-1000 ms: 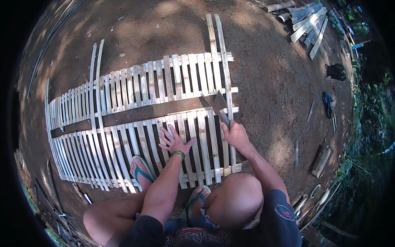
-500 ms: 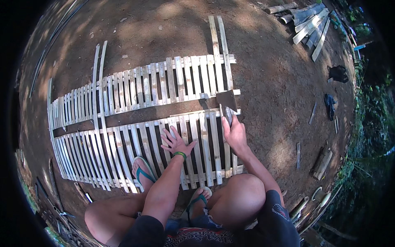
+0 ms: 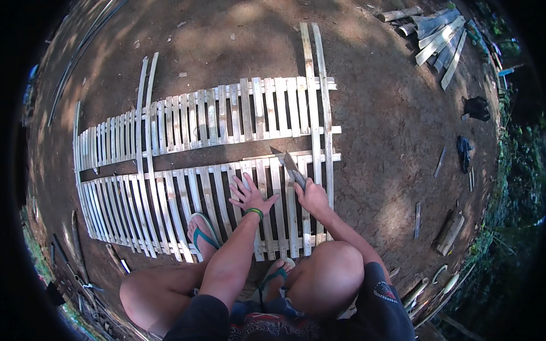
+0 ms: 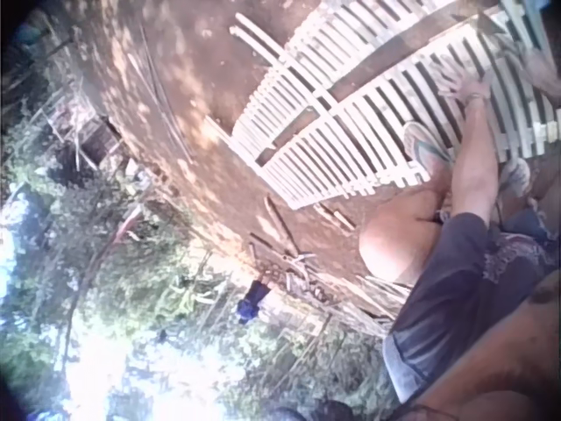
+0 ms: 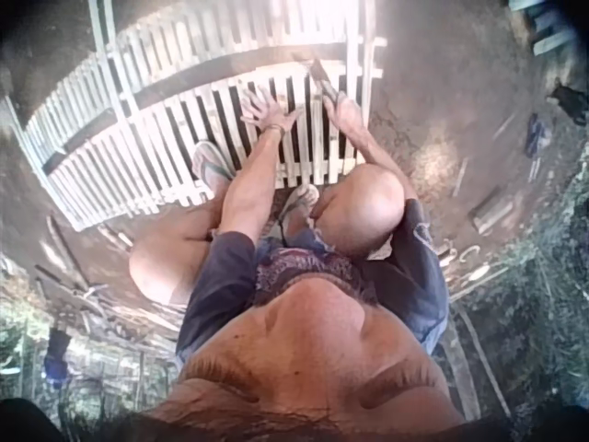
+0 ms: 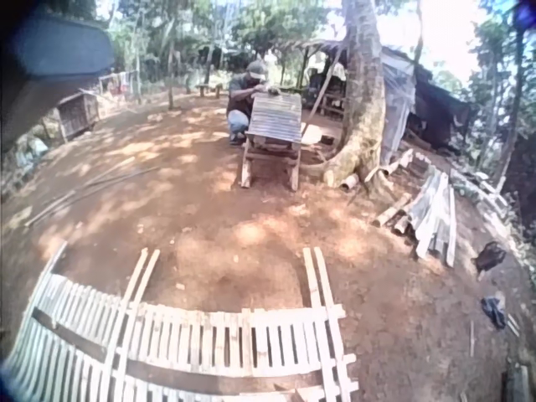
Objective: The person is weaving thin bamboo strips into a lattice structure on the ground. They use a small axe to tap the strips into place and adjust the alignment of the weave.
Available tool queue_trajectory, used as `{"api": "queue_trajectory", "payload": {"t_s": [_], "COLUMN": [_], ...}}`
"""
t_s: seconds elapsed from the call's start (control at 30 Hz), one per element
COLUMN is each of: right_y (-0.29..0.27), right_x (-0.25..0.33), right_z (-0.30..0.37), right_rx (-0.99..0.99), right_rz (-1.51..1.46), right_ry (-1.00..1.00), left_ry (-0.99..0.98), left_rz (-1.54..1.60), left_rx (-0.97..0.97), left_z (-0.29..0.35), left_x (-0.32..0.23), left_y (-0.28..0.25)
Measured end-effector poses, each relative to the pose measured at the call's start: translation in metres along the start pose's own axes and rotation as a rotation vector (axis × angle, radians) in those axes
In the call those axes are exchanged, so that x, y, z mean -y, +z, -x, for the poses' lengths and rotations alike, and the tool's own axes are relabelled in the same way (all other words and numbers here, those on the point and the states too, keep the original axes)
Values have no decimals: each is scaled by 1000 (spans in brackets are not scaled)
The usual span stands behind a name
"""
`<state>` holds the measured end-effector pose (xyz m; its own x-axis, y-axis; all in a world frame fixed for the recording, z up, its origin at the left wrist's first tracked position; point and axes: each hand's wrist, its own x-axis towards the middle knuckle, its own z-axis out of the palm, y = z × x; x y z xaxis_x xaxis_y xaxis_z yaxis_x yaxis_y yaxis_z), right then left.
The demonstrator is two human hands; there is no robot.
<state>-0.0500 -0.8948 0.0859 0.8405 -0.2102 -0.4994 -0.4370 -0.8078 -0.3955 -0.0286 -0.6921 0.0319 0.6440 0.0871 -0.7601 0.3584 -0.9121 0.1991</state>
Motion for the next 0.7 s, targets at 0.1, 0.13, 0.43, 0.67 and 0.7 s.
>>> {"api": "queue_trajectory", "payload": {"t_s": [0.1, 0.13, 0.43, 0.67, 0.7], "right_y": [-6, -3, -59, -65, -63], "right_x": [-8, -18, -156, -134, -119], "right_z": [35, 51, 10, -64, -79], "right_rx": [49, -46, -613, -723, -673], "right_rz": [-172, -191, 44, 98, 52], "right_ry": [66, 156, 654, 105, 17], "left_ry": [-29, -35, -47, -108, -115], "left_rz": [20, 16, -17, -42, -42], "left_rx": [-8, 20, 84, 133, 147], "left_z": [-14, -9, -5, -10, -11], "left_x": [4, 7, 3, 4, 4], "left_y": [-7, -3, -4, -6, -8]}}
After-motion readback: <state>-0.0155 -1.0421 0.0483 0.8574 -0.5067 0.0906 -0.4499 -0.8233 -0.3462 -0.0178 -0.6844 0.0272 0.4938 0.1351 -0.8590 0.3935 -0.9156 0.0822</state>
